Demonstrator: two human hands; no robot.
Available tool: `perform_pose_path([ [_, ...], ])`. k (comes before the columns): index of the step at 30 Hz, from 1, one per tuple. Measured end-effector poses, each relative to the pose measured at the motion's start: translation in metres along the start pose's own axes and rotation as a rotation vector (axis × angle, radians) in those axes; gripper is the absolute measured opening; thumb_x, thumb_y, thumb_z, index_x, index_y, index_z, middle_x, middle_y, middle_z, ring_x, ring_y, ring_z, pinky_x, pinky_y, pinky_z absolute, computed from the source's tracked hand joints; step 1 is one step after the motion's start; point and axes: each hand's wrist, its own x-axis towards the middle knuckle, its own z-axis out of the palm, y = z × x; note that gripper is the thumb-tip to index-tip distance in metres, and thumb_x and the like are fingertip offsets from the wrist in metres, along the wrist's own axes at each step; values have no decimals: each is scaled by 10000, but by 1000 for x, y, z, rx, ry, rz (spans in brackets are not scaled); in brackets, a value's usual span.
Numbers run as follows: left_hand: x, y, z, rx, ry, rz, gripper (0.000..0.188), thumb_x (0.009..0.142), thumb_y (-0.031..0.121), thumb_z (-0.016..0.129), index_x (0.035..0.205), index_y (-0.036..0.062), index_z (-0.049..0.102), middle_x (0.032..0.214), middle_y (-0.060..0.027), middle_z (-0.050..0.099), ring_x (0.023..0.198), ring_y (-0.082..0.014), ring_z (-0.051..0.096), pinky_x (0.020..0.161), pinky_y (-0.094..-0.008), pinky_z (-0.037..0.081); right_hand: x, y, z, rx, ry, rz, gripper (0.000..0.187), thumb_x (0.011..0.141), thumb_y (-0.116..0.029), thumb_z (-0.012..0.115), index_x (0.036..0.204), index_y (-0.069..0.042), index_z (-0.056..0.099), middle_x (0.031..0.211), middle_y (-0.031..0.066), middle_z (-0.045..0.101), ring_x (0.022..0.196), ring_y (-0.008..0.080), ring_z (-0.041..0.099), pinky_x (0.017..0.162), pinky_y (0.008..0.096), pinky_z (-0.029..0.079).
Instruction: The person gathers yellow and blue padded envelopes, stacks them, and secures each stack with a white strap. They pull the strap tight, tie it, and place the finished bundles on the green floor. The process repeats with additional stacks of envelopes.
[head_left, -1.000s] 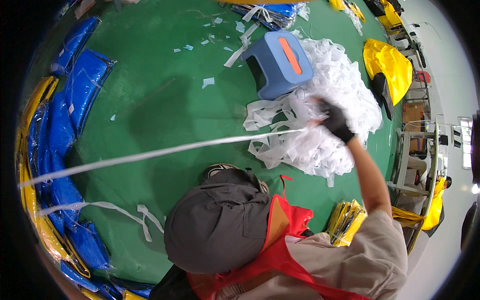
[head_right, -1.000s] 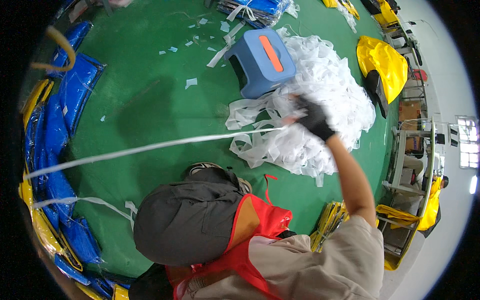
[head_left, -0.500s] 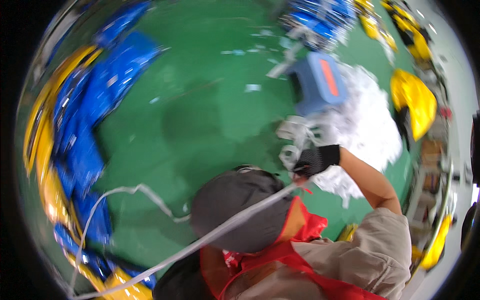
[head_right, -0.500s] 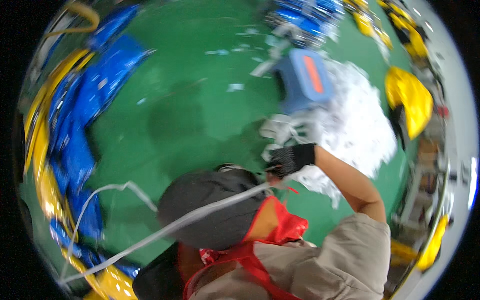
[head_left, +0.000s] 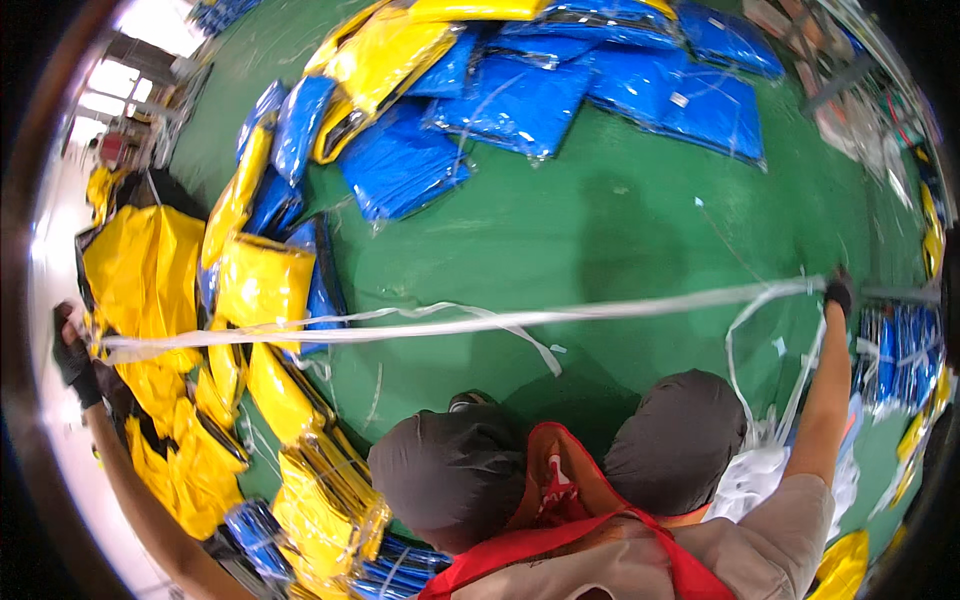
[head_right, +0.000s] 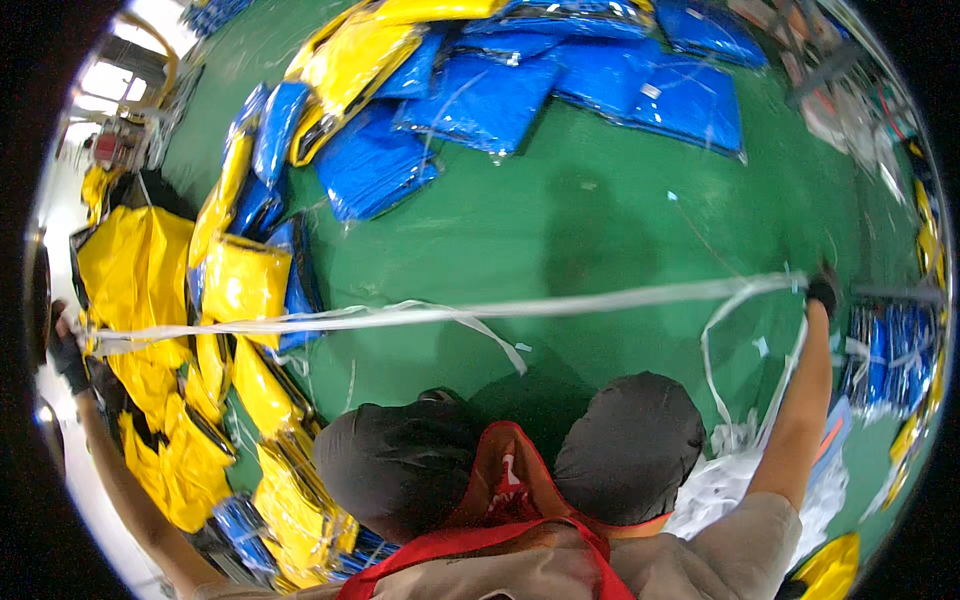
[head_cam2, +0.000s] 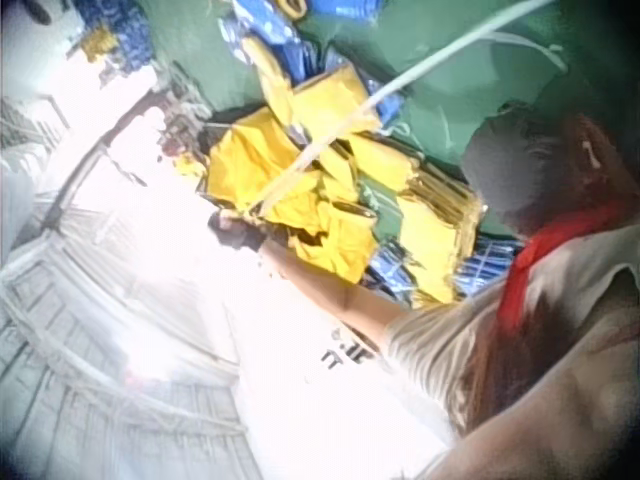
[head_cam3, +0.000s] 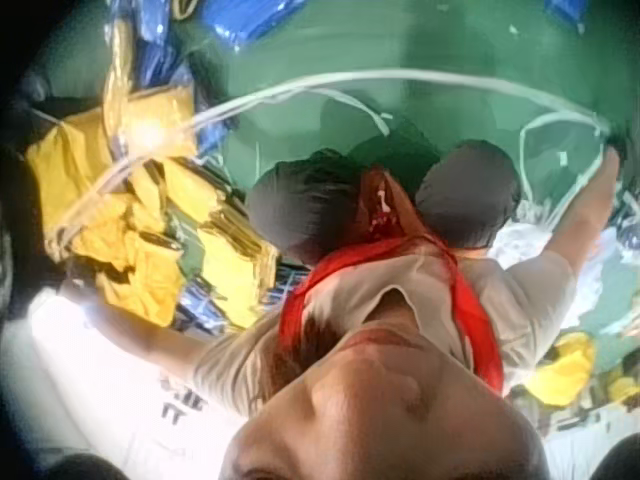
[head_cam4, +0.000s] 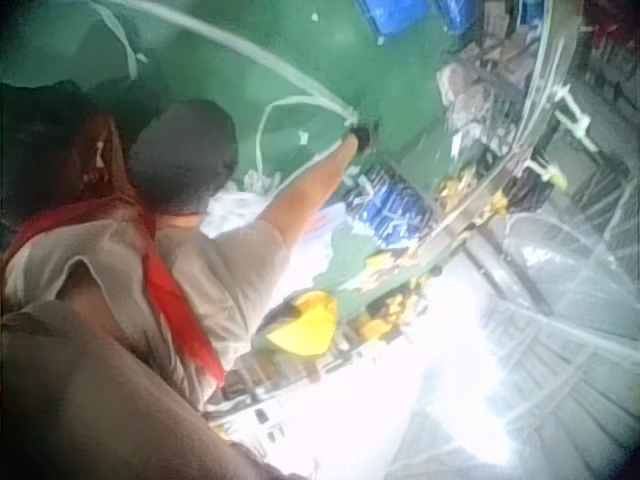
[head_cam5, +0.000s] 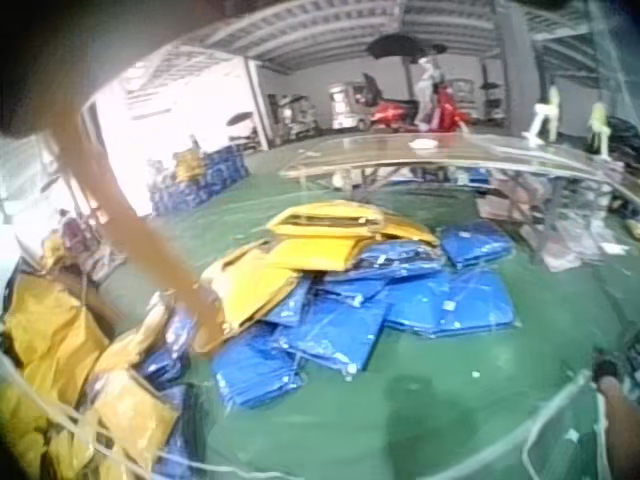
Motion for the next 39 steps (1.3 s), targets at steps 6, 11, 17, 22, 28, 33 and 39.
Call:
perform_pose_path([
  [6, -52, 238, 58, -639, -544, 64, 322, 844, 327, 515, 768, 16, 550, 676, -154, 497, 619, -274, 482, 590, -371, 400, -73, -197, -74, -288, -289, -385, 358, 877, -281, 353, 1155, -170, 548, 1188, 135, 519, 1046, 314, 518, 892, 407, 404],
  [11, -65, 380, 54, -1092, -447, -29, 376, 825, 367, 541, 660, 30, 559, 551, -141, 475, 497, -265, 467, 503, -362, 384, -247, -478, -199, 936, -753, -1035, 360, 802, -170, 605, 1149, -89, 551, 1106, 76, 587, 907, 167, 575, 803, 300, 444],
  [17, -96, 317, 74, -1455, -603, -97, 295, 752, 300, 660, 823, 33, 557, 631, -132, 551, 587, -264, 551, 563, -335, 438, -364, -570, -172, 697, -1684, -997, 363, 719, -341, 702, 915, -54, 599, 732, 21, 567, 664, 114, 510, 588, 273, 418],
  [22, -195, 188, 121, -1055, -1566, 323, 410, 747, 444, 638, 887, 59, 632, 758, -156, 620, 685, -288, 598, 651, -346, 475, -213, -444, -120, 882, -1181, -472, 189, 787, -231, 617, 808, -46, 589, 689, 76, 568, 627, 180, 538, 559, 289, 443],
  [28, -287, -100, 206, -468, -917, -238, 354, 768, 273, 552, 1073, 94, 551, 835, -161, 629, 663, -286, 602, 588, -380, 451, 70, -131, -260, 371, 245, -619, 354, 856, -364, 491, 778, -28, 571, 643, 163, 563, 627, 300, 558, 582, 390, 442],
  [33, -288, -258, 166, 219, -524, -390, 443, 785, 130, 480, 1228, 124, 484, 898, -165, 637, 644, -284, 605, 535, -408, 430, 70, -163, -274, 83, 346, 66, 338, 777, -372, 561, 920, -67, 593, 825, 163, 589, 768, 292, 553, 658, 374, 428],
  [39, -346, -73, 210, -43, -892, -195, 610, 618, 143, 700, 1175, 24, 481, 986, -251, 568, 924, -411, 530, 770, -417, 432, 62, -196, -207, 45, 256, 123, 487, 787, -497, 492, 1023, -86, 603, 1046, 210, 574, 1002, 371, 533, 825, 437, 418],
])
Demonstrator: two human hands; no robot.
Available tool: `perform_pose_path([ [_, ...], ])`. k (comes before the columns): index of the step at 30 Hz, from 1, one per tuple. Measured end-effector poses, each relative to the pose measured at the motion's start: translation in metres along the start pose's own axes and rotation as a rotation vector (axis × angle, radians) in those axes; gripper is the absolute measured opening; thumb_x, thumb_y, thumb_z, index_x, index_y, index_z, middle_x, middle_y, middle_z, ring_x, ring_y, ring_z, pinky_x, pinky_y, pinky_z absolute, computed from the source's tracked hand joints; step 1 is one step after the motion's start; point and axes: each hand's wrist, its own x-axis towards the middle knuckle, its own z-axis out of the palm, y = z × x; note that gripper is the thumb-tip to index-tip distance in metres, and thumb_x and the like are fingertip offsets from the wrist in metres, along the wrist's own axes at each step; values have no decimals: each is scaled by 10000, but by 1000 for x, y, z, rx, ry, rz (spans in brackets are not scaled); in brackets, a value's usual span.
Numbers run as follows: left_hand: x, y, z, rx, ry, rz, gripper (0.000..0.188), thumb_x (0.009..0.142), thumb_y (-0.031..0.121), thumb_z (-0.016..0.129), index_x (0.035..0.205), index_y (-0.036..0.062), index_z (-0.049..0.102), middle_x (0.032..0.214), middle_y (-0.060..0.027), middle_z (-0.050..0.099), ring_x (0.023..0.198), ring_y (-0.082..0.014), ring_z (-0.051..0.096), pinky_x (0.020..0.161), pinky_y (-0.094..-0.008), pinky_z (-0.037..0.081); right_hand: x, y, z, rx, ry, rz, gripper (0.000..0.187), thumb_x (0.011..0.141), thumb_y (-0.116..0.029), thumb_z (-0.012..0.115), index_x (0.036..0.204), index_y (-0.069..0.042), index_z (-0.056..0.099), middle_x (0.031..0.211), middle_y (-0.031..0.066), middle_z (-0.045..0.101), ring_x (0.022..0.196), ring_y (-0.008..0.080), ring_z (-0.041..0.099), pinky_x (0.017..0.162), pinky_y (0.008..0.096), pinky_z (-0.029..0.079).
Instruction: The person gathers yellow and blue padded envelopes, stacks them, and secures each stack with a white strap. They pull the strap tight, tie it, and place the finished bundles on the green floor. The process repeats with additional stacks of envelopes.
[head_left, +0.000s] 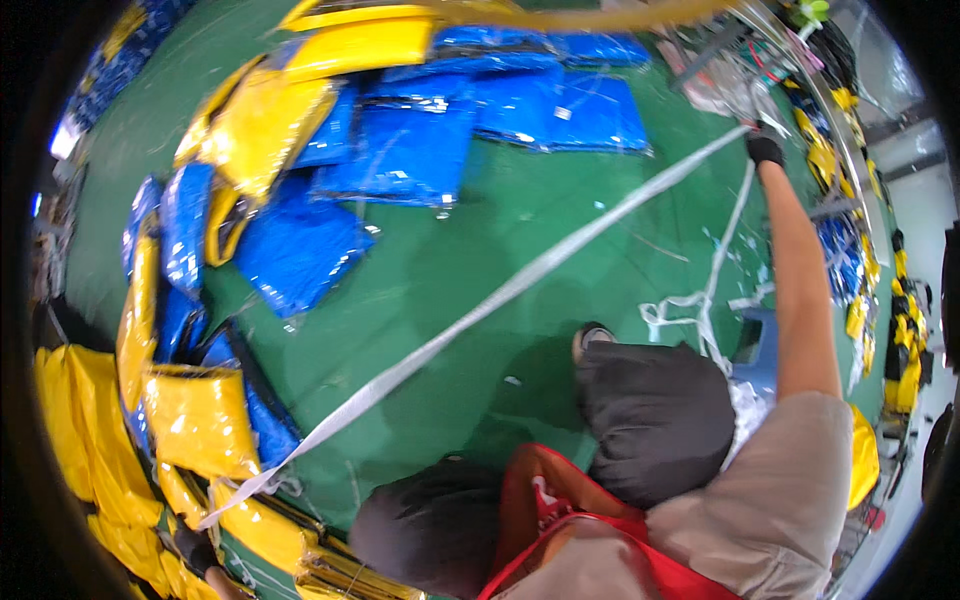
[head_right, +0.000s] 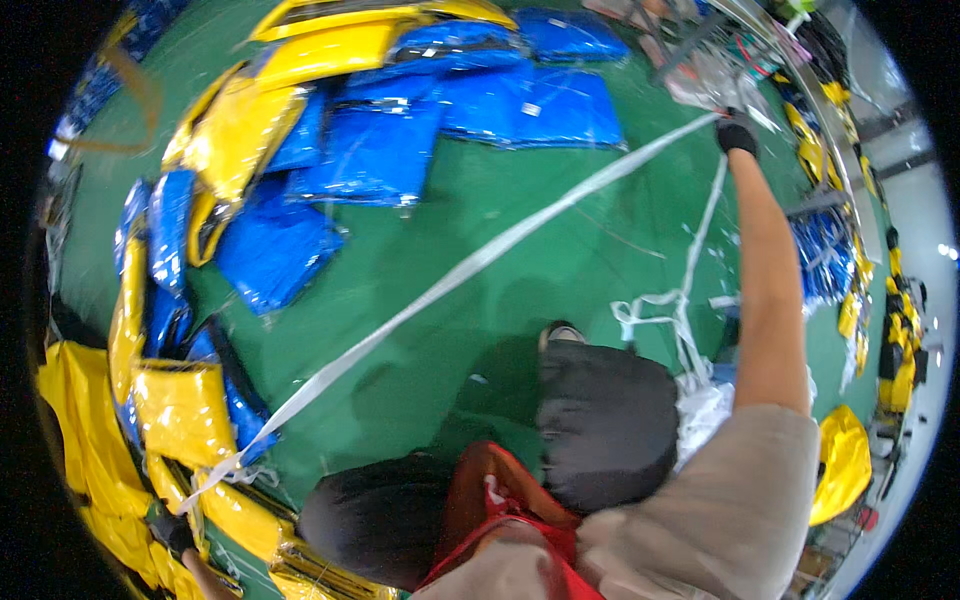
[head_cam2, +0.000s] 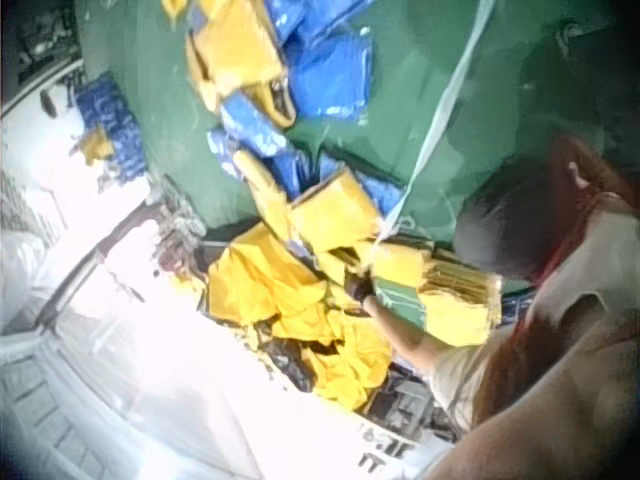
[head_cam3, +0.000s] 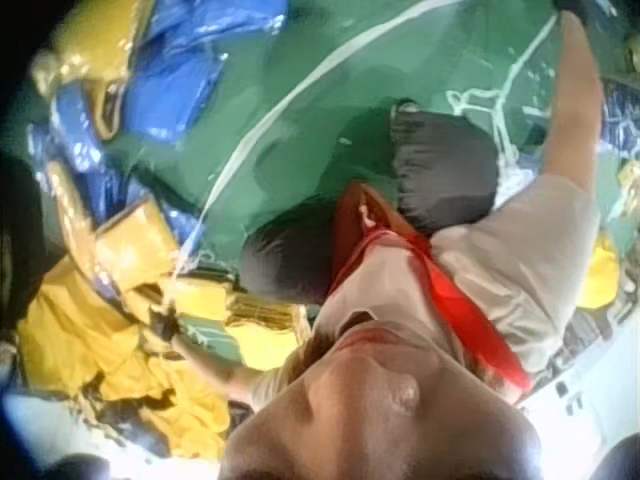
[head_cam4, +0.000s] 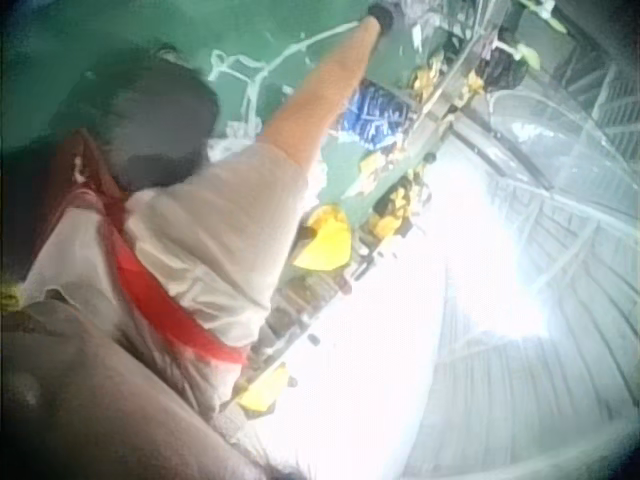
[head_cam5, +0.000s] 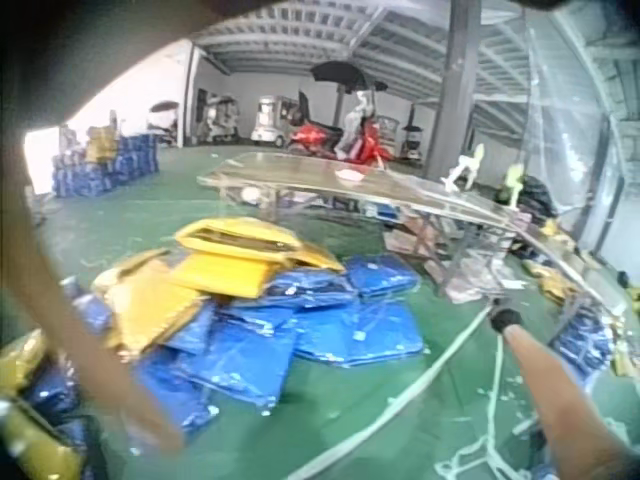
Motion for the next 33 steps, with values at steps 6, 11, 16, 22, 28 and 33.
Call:
perform_pose_path([
  [6, -10, 117, -6, -207, -420, 363, 1132, 451, 264, 829, 1356, 19, 195, 1374, -201, 268, 1271, -359, 247, 1028, -403, 264, 49, 55, 152, -47, -95, -73, 455, 787, -427, 500, 1127, -133, 569, 1119, 194, 544, 1032, 370, 516, 874, 432, 408],
  [11, 45, 236, -47, -551, -330, 328, 628, 755, 180, 668, 1284, 25, 368, 1243, -172, 465, 1165, -281, 439, 966, -359, 352, 84, 170, 214, -638, -613, -261, 700, 738, -325, 616, 1350, -264, 282, 1371, 152, 305, 1226, 313, 349, 996, 394, 320],
  [16, 54, 358, -114, -264, -282, 342, 533, 785, 346, 587, 1209, 49, 461, 1186, -200, 499, 1090, -338, 480, 932, -382, 378, 94, 201, 213, -913, -582, -404, 556, 819, -126, 454, 1345, -240, 313, 1408, 144, 226, 1276, 288, 262, 1010, 391, 296],
  [22, -15, 497, -84, -316, -435, 418, 625, 807, 424, 536, 1291, 73, 353, 1287, -235, 383, 1183, -381, 379, 994, -419, 302, 51, 169, 249, -582, -904, -320, 480, 768, -258, 507, 1219, -107, 438, 1102, 148, 547, 1036, 278, 513, 843, 417, 418],
  [28, -69, 626, -8, -609, -153, 771, 662, 797, 474, 516, 1312, 98, 335, 1378, -170, 272, 1263, -367, 268, 1031, -482, 211, 132, 233, 239, -631, -1164, -596, 489, 810, -281, 490, 1256, -93, 422, 1210, 170, 496, 1132, 276, 466, 913, 396, 392],
  [33, -33, 643, -23, -863, -19, 308, 552, 807, 474, 518, 1158, 48, 493, 1167, -190, 494, 1101, -337, 463, 930, -440, 350, 79, 52, 225, 148, -408, -807, 436, 848, -85, 464, 1282, -72, 414, 1279, 121, 451, 1159, 226, 433, 950, 316, 349],
])
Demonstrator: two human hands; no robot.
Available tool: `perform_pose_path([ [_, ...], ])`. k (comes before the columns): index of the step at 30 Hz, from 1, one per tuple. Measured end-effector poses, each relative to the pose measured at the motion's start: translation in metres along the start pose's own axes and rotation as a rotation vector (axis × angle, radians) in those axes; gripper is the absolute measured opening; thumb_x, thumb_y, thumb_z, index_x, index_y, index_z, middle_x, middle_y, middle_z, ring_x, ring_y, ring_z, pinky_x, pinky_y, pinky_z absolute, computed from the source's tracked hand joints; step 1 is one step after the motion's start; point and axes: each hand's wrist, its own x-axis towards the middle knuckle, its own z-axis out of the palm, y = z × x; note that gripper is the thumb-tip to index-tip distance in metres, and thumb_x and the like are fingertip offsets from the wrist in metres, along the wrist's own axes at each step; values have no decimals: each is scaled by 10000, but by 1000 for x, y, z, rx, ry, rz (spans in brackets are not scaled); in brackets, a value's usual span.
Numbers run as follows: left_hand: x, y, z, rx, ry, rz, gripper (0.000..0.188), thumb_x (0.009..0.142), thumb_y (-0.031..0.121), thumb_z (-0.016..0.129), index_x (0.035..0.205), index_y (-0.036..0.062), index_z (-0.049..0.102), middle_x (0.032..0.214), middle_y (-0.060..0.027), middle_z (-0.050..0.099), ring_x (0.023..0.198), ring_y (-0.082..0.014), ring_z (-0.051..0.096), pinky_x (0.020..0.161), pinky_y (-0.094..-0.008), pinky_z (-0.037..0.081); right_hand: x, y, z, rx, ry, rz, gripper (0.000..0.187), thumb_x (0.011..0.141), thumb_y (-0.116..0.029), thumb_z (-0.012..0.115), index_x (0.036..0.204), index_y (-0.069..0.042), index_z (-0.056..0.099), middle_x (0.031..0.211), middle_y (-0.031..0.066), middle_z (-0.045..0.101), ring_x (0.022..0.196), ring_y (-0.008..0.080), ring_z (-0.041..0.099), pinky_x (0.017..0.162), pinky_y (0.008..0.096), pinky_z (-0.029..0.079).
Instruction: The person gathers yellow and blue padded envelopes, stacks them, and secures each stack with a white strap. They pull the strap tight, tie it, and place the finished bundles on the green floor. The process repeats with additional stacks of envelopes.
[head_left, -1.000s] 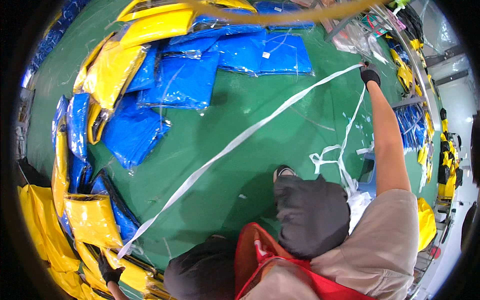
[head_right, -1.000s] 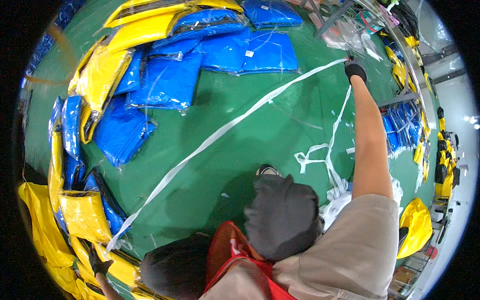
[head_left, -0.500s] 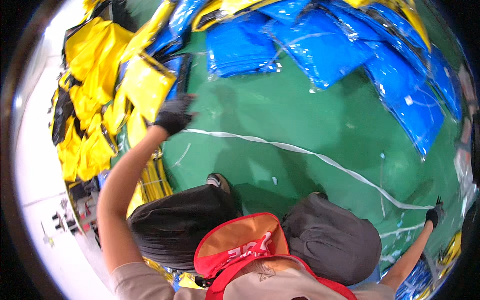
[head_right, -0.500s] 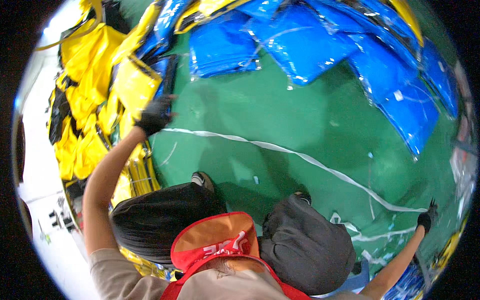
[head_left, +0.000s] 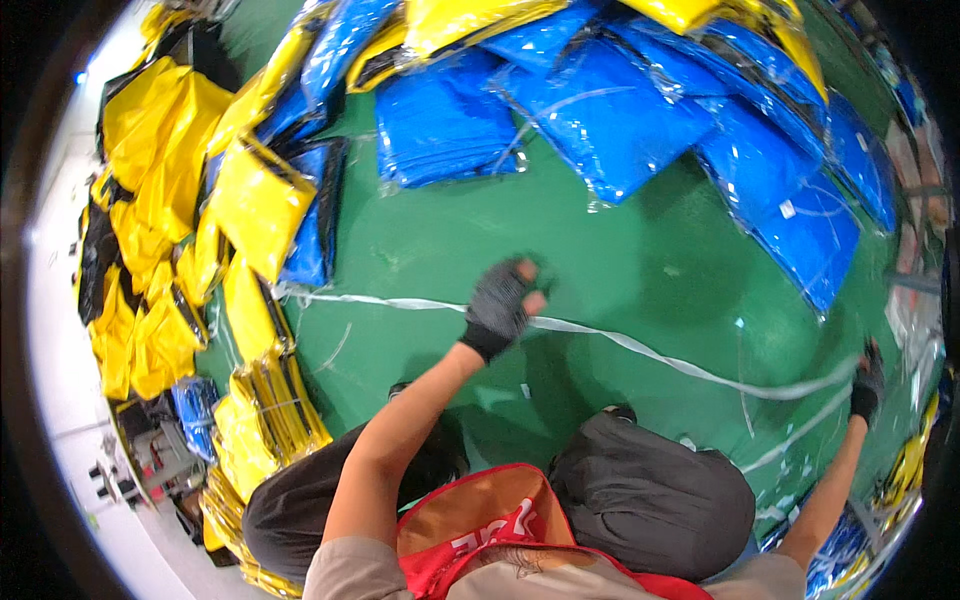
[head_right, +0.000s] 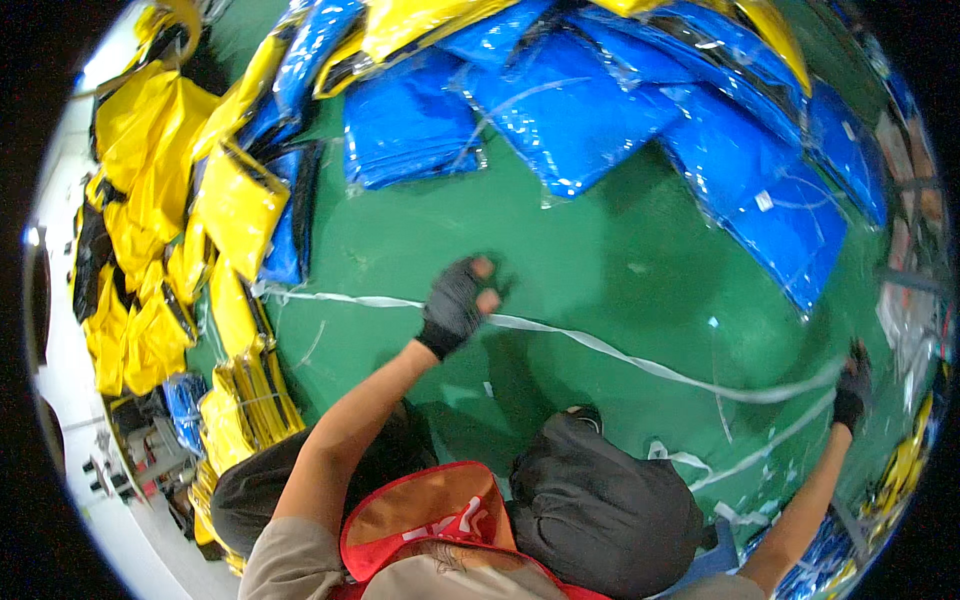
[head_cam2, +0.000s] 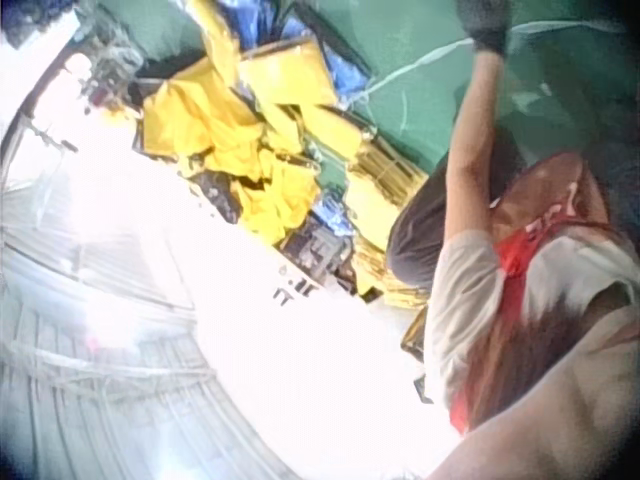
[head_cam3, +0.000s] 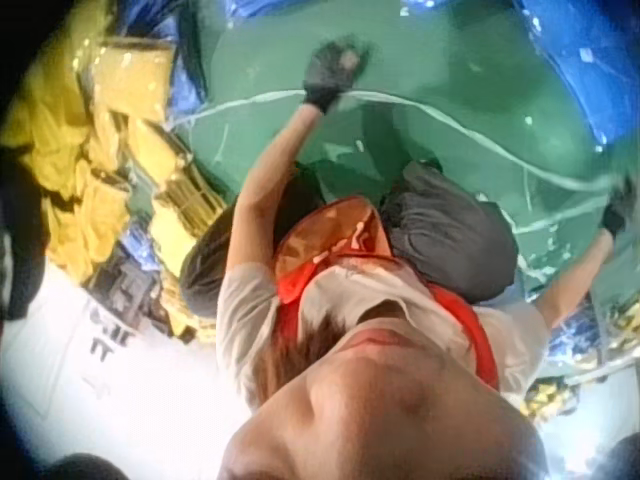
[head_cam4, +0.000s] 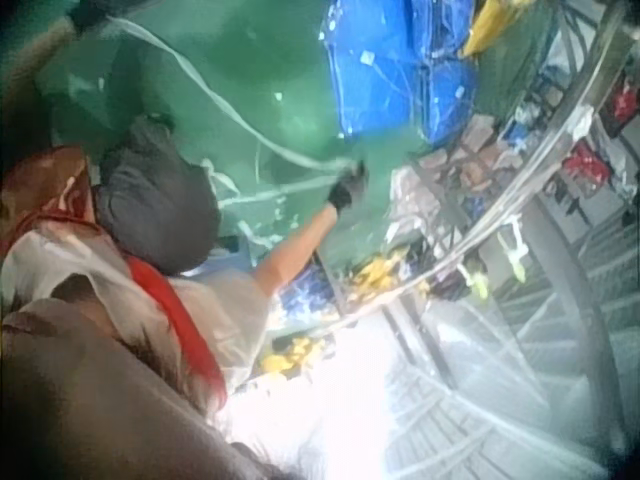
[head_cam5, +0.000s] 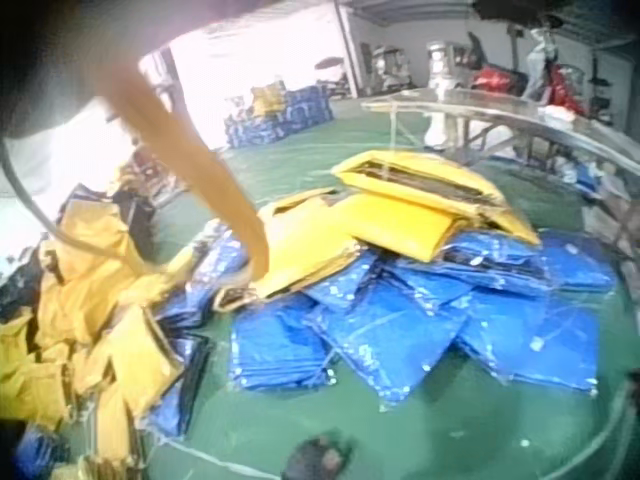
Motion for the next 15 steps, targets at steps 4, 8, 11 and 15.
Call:
perform_pose_path([
  [4, 124, 5, -9, -427, -162, -463, 566, 820, 551, 475, 1027, 29, 543, 900, -119, 596, 811, -275, 574, 719, -336, 470, 3, -115, 68, 688, -134, -33, 393, 821, -95, 498, 1213, -103, 479, 1081, 63, 573, 799, 147, 537, 715, 266, 435],
  [8, 190, 81, 27, -1472, -166, -791, 639, 829, 532, 482, 1251, 63, 381, 1111, -124, 547, 945, -276, 550, 797, -403, 485, 16, -275, 53, 217, -233, -139, 636, 713, -109, 593, 1290, -270, 379, 1152, 114, 520, 903, 285, 589, 765, 386, 482],
  [11, 211, 59, 49, -1655, 189, -537, 669, 748, 375, 675, 1234, 5, 401, 1162, -117, 523, 974, -245, 538, 854, -364, 450, 29, -284, 56, -221, -297, -87, 642, 717, -96, 576, 1310, -193, 351, 1165, 152, 498, 956, 341, 552, 826, 431, 443],
  [15, 159, 54, -8, -1425, 177, -345, 592, 731, 268, 711, 1191, -7, 460, 1113, -120, 557, 924, -215, 564, 809, -333, 469, 7, -282, 35, -275, 108, -273, 610, 775, -160, 568, 1327, -121, 313, 1166, 156, 501, 989, 337, 535, 879, 412, 413],
])
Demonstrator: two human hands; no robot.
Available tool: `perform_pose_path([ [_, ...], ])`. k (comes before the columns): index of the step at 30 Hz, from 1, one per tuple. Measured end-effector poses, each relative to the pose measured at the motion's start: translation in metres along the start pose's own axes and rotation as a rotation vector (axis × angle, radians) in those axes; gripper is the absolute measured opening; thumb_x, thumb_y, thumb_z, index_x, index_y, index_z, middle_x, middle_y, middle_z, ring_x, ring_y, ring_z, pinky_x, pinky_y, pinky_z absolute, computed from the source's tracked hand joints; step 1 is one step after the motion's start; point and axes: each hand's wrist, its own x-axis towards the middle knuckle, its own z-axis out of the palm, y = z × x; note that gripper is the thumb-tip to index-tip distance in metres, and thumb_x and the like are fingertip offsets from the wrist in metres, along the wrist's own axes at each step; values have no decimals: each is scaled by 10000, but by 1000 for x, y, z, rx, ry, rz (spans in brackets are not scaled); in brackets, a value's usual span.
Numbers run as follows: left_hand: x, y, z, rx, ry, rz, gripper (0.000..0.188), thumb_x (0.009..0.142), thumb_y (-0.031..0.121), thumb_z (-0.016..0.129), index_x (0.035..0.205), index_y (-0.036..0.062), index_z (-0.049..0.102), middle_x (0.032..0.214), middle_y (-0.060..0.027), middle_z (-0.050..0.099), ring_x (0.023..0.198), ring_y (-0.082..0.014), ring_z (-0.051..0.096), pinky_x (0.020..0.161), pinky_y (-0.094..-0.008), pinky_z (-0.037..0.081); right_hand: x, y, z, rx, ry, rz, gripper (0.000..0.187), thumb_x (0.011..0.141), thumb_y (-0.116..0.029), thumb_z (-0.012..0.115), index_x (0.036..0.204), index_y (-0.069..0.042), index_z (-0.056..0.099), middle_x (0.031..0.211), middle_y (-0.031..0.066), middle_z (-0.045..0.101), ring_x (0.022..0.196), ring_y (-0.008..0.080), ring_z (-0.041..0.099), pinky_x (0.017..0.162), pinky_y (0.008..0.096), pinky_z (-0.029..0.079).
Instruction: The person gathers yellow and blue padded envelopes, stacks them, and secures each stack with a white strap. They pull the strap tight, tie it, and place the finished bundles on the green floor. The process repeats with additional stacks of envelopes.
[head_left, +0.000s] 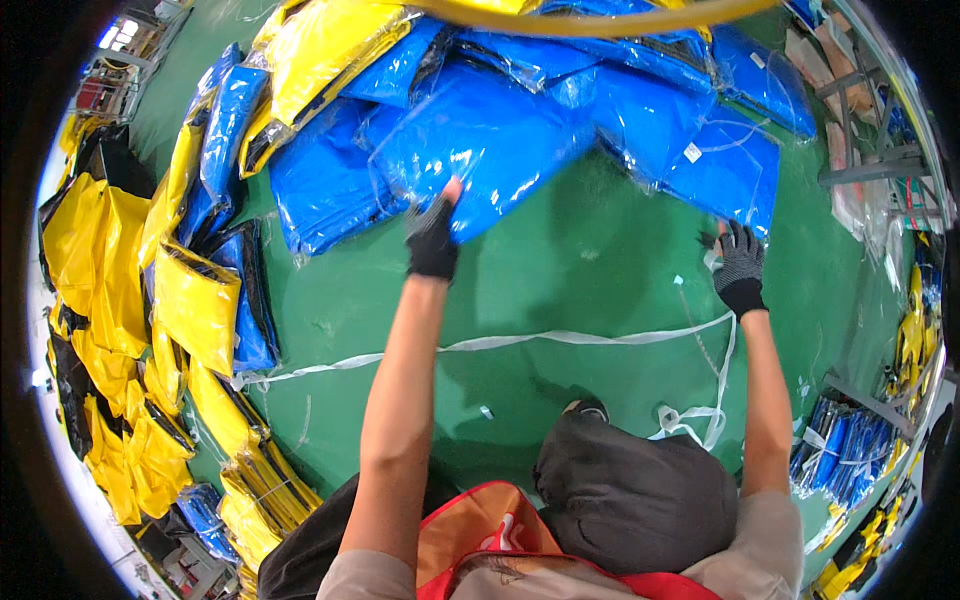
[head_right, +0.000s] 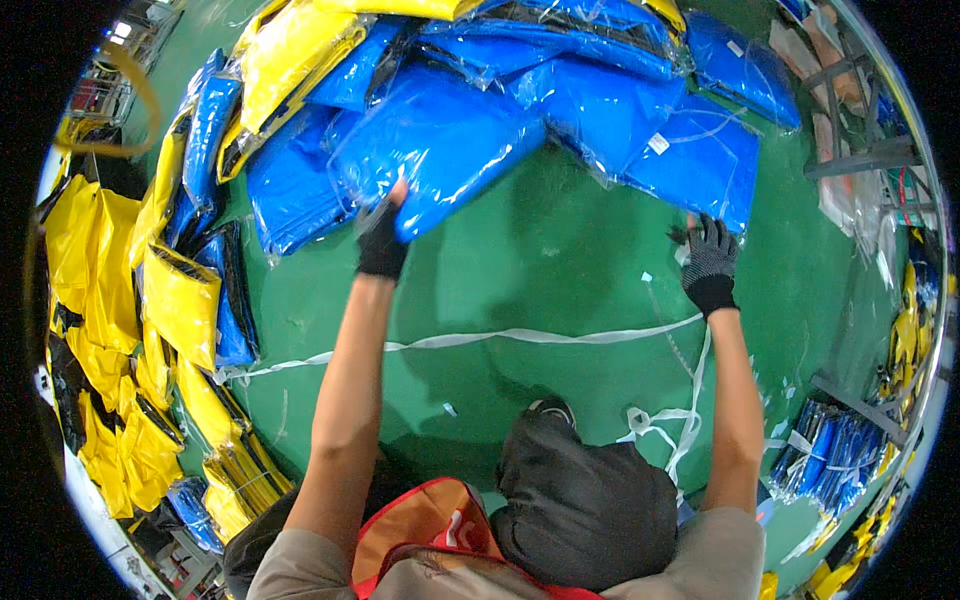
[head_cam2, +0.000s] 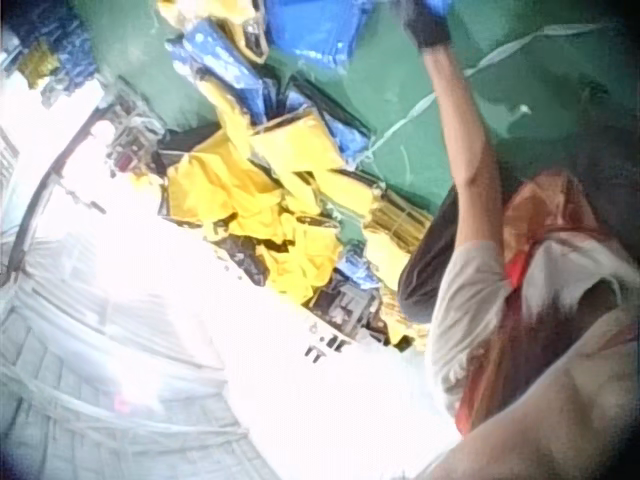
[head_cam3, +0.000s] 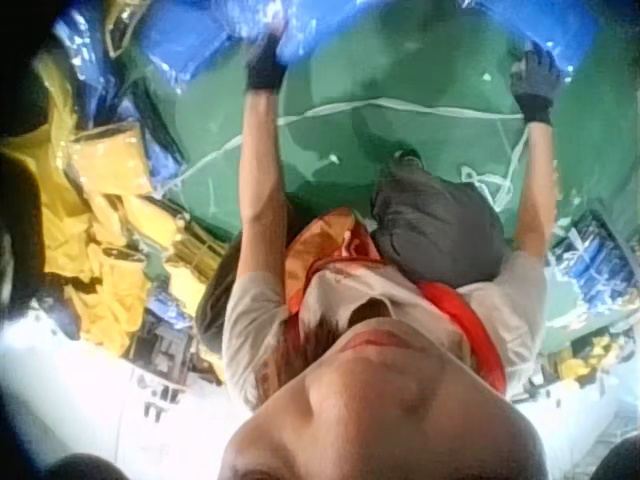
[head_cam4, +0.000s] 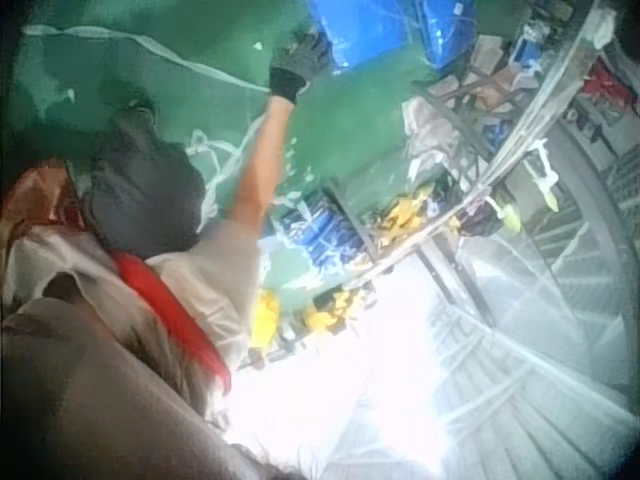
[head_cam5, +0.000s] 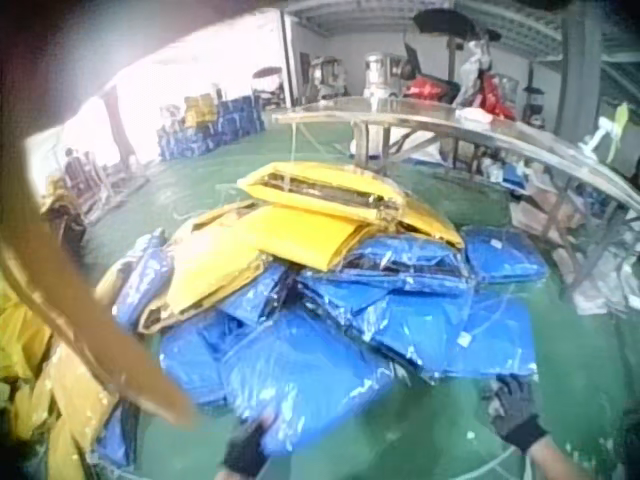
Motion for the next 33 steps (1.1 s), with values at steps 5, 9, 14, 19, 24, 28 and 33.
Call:
perform_pose_path([
  [5, -164, -12, -138, 414, -210, -440, 587, 724, 292, 715, 1184, 16, 477, 1076, -94, 574, 909, -193, 569, 793, -344, 469, -31, -136, 16, 1318, -320, 181, 700, 814, -328, 589, 1363, -107, 215, 1186, 162, 487, 1041, 314, 509, 909, 400, 398],
  [9, -229, -27, -165, 697, -312, -811, 633, 714, 375, 709, 1194, 30, 480, 1121, -119, 556, 987, -200, 539, 821, -345, 449, -60, -256, 20, 1467, -387, 141, 938, 717, -465, 661, 1376, -54, 135, 1287, 233, 364, 1155, 344, 408, 969, 410, 339],
  [14, -195, 27, -115, 1609, -393, -463, 737, 726, 461, 646, 1253, 10, 396, 1193, -225, 477, 1099, -343, 465, 916, -421, 371, -78, -267, -13, 912, -80, 99, 985, 690, -560, 616, 1377, -46, 132, 1339, 274, 248, 1221, 424, 277, 998, 533, 209],
  [19, -140, -16, -31, 1750, -362, 538, 642, 823, 433, 466, 1311, 38, 335, 1337, -270, 293, 1245, -452, 246, 1032, -537, 129, -76, -280, -24, 762, -168, -232, 941, 722, -626, 515, 1365, -32, 172, 1362, 291, 192, 1256, 478, 177, 979, 633, 98],
  [24, -140, -47, -23, 1784, -370, 483, 611, 843, 417, 407, 1337, 77, 292, 1340, -270, 292, 1249, -461, 237, 1007, -590, 114, -87, -285, -4, 850, -179, -173, 920, 694, -628, 538, 1311, -4, 265, 1340, 302, 231, 1254, 477, 186, 982, 638, 90],
  [28, -141, -63, -23, 1768, -333, 589, 599, 859, 413, 357, 1362, 106, 252, 1351, -266, 272, 1245, -464, 243, 1000, -600, 128, -88, -278, 8, 932, -121, -205, 863, 674, -576, 588, 1264, -1, 329, 1298, 299, 301, 1235, 473, 235, 977, 642, 108],
  [33, -141, -77, -37, 1848, -321, 552, 622, 845, 402, 388, 1371, 119, 212, 1366, -254, 247, 1260, -454, 214, 1007, -608, 96, -80, -278, 2, 987, -170, -181, 816, 691, -532, 597, 1256, -2, 342, 1267, 271, 348, 1213, 438, 298, 984, 621, 132],
])
